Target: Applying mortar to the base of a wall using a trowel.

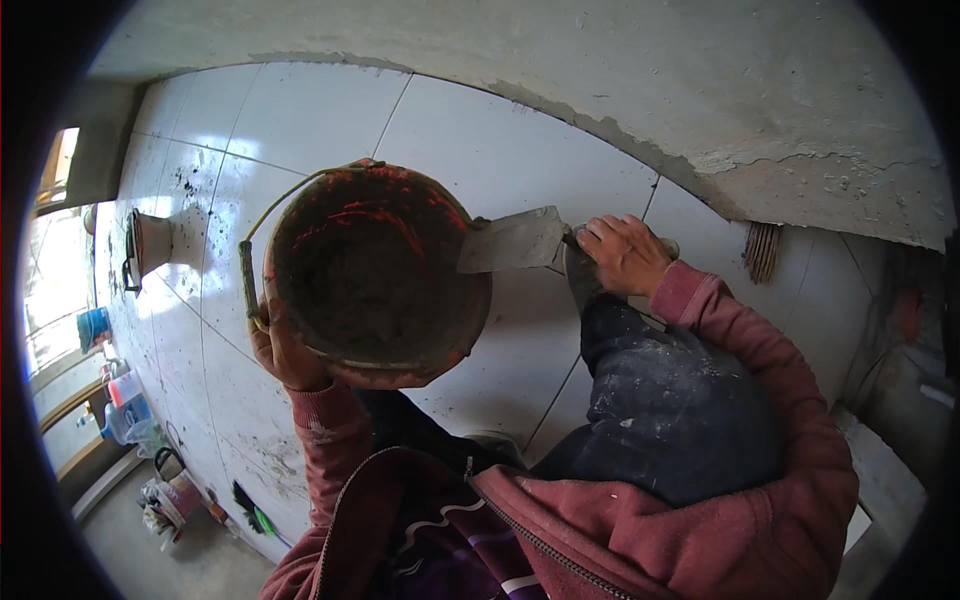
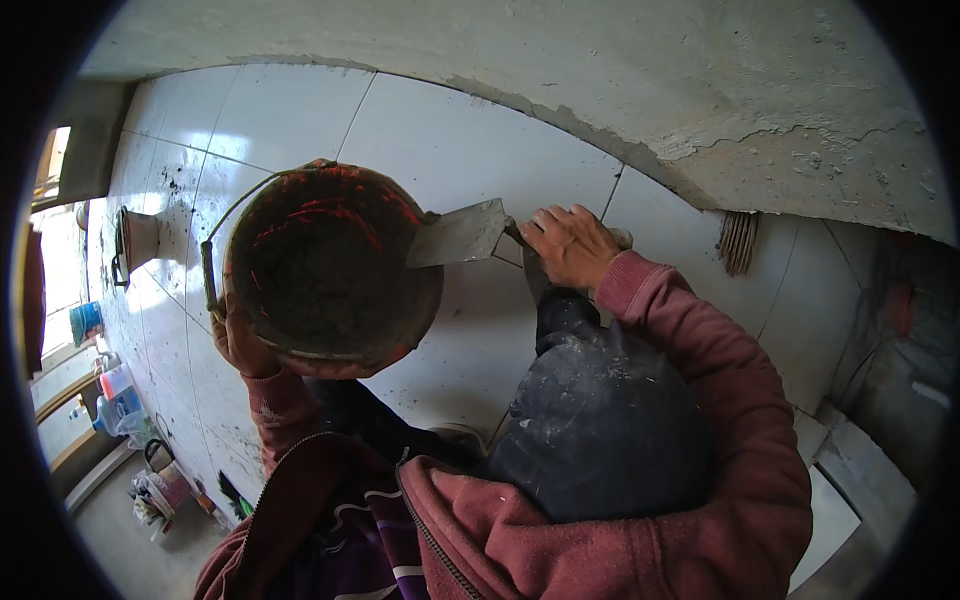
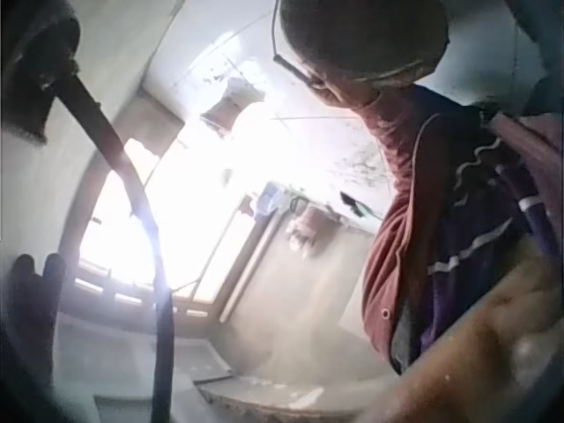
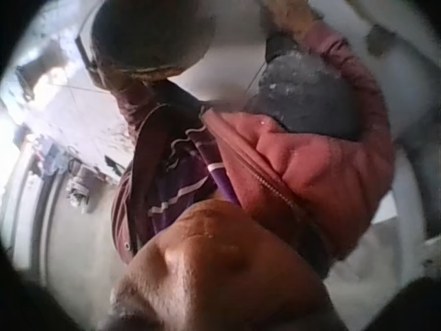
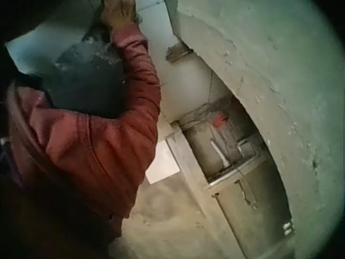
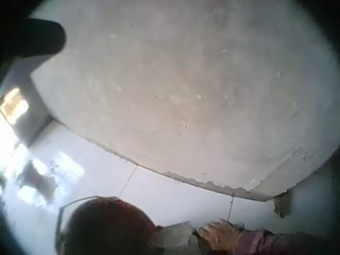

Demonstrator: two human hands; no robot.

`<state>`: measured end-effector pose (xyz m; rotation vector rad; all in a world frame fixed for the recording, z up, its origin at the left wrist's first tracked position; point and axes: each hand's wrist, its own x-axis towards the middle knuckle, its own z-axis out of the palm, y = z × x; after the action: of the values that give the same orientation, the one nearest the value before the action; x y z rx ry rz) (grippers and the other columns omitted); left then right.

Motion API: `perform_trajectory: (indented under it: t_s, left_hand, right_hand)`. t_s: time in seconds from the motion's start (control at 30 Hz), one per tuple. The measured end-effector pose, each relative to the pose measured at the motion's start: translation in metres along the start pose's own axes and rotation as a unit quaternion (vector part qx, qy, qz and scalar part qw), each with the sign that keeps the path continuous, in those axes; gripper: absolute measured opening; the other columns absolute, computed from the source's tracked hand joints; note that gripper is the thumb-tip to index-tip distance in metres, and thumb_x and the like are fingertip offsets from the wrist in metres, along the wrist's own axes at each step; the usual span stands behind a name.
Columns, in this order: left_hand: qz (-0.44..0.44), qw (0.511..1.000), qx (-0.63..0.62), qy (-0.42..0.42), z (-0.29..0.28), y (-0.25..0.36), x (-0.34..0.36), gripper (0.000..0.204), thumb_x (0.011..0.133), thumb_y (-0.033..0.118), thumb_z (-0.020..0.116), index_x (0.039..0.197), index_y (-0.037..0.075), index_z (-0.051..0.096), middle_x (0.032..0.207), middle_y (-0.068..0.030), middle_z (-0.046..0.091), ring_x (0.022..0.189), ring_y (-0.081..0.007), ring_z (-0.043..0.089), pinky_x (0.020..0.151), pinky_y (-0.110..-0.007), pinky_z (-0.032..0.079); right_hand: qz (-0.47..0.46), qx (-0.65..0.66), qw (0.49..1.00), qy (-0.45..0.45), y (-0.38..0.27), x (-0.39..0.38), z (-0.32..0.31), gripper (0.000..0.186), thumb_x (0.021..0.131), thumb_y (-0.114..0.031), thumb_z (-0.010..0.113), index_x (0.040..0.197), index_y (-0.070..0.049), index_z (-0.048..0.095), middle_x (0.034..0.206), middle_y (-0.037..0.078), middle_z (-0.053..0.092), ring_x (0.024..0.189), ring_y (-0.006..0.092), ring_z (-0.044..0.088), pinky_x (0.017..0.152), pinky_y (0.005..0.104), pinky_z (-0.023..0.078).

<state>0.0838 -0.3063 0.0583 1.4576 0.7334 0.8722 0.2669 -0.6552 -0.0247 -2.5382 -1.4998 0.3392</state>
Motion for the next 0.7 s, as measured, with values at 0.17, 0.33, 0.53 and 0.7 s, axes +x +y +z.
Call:
perform_trajectory:
  t_s: [0.17, 0.33, 0.53, 0.7]
  left_hand:
    - [-0.013, 0.999, -0.011, -0.05, -0.006, -0.004, 0.005, 0.016, 0.086, 0.012, 0.05, 0.094, -0.001, 0.055, 0.082, -0.0042, 0.059, 0.072, -0.009, 0.055, 0.064, -0.019, 0.043]
    - [-0.003, 1.0, -0.001, -0.028, 0.002, -0.002, 0.005, 0.016, 0.086, 0.011, 0.05, 0.095, -0.001, 0.055, 0.082, -0.004, 0.059, 0.071, -0.0083, 0.054, 0.063, -0.019, 0.042]
    - [-0.001, 0.999, -0.003, -0.036, 0.009, 0.001, 0.0, 0.019, 0.087, 0.013, 0.049, 0.098, -0.002, 0.055, 0.084, -0.0052, 0.06, 0.073, -0.0097, 0.055, 0.066, -0.02, 0.043]
    - [0.0, 1.0, -0.002, -0.016, 0.016, 0.002, -0.002, 0.02, 0.087, 0.013, 0.048, 0.096, -0.001, 0.059, 0.076, -0.0002, 0.058, 0.062, -0.0049, 0.049, 0.058, -0.017, 0.037]
  right_hand:
    - [0.101, 0.039, 0.993, 0.056, 0.024, -0.007, 0.013, 0.031, 0.073, -0.024, 0.059, 0.096, -0.004, 0.051, 0.089, 0.011, 0.052, 0.087, 0.0274, 0.055, 0.069, 0.0403, 0.046]
    - [0.236, 0.089, 0.965, 0.065, 0.056, 0.013, 0.042, 0.037, 0.076, -0.028, 0.058, 0.101, -0.004, 0.045, 0.095, 0.015, 0.052, 0.083, 0.0344, 0.057, 0.069, 0.0426, 0.047]
    - [0.25, 0.122, 0.958, 0.068, 0.069, 0.059, 0.06, 0.039, 0.079, -0.03, 0.055, 0.105, -0.004, 0.041, 0.099, 0.017, 0.052, 0.085, 0.0347, 0.057, 0.071, 0.0421, 0.047]
    - [0.268, 0.151, 0.95, 0.05, 0.066, 0.097, 0.062, 0.039, 0.08, -0.031, 0.053, 0.106, -0.004, 0.041, 0.103, 0.017, 0.052, 0.091, 0.0339, 0.056, 0.076, 0.0415, 0.046]
